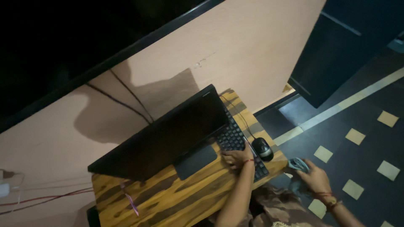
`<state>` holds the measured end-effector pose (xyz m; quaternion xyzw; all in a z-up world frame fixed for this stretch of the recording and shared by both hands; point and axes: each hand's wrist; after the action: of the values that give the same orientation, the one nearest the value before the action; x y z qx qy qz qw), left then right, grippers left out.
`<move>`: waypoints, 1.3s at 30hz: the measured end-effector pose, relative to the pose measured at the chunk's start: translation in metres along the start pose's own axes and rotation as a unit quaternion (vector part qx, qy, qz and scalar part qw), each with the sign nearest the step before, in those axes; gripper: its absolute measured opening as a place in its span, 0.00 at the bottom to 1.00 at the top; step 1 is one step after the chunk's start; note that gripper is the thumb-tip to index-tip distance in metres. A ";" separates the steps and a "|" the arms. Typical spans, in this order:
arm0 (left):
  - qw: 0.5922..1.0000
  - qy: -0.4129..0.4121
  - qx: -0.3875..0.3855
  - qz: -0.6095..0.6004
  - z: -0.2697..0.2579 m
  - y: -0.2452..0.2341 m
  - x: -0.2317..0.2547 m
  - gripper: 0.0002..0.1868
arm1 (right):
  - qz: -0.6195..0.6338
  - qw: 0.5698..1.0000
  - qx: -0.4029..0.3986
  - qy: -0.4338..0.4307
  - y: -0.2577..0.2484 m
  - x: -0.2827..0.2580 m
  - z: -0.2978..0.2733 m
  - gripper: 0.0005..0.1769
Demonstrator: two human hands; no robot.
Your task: The person cleans a computer keyboard using a brush and then wipes the top and bottom of a laptop with a cloth.
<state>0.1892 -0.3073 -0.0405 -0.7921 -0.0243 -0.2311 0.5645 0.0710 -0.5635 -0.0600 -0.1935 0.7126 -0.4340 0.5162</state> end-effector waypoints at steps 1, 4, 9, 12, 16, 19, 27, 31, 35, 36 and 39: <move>0.999 0.023 0.014 -0.030 0.005 0.000 -0.008 0.76 | -0.001 1.000 -0.003 -0.005 -0.002 0.006 -0.003 0.34; 0.972 0.154 0.073 -0.163 0.011 -0.037 -0.019 0.55 | 0.058 0.998 0.034 0.014 -0.010 -0.005 -0.005 0.38; 0.721 0.483 0.375 -0.325 0.070 -0.203 -0.008 0.24 | 0.336 0.894 -0.086 0.284 -0.041 -0.071 -0.026 0.31; 0.799 0.280 0.324 -0.422 0.141 -0.296 -0.020 0.26 | 0.348 0.875 -0.142 0.304 -0.053 -0.130 -0.032 0.32; 0.689 0.293 0.510 -0.424 0.213 -0.351 -0.056 0.34 | 0.319 0.926 -0.152 0.131 -0.055 -0.216 -0.015 0.36; 0.741 0.216 0.327 -0.546 0.254 -0.353 -0.079 0.42 | 0.313 0.946 -0.061 -0.065 -0.056 -0.291 0.009 0.45; 0.915 0.066 0.068 -0.392 0.320 -0.353 -0.108 0.50 | 0.409 0.903 -0.130 -0.035 -0.055 -0.428 0.037 0.38; 0.917 0.031 -0.007 -0.398 0.345 -0.348 -0.111 0.47 | 0.356 0.925 -0.063 -0.120 -0.036 -0.424 0.022 0.23; 0.827 0.148 0.020 -0.542 0.382 -0.325 -0.109 0.43 | 0.347 0.935 -0.013 -0.068 -0.039 -0.418 -0.009 0.19; 0.829 0.150 0.014 -0.538 0.392 -0.321 -0.107 0.42 | 0.348 0.935 -0.006 -0.062 -0.039 -0.416 -0.018 0.19; 0.779 0.221 -0.022 -0.586 0.422 -0.318 -0.096 0.39 | 0.402 0.914 -0.011 -0.057 -0.040 -0.407 -0.048 0.17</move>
<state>0.1511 0.2106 0.0943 -0.5640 -0.3536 -0.6867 0.2921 0.1806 -0.2707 0.2085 0.0794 0.7038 -0.1704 0.6850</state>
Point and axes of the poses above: each hand's wrist, its own z-axis towards the middle knuckle, its own y-axis out of the palm, x = y × z, and after that the axes turned 15 degrees about x, right-handed
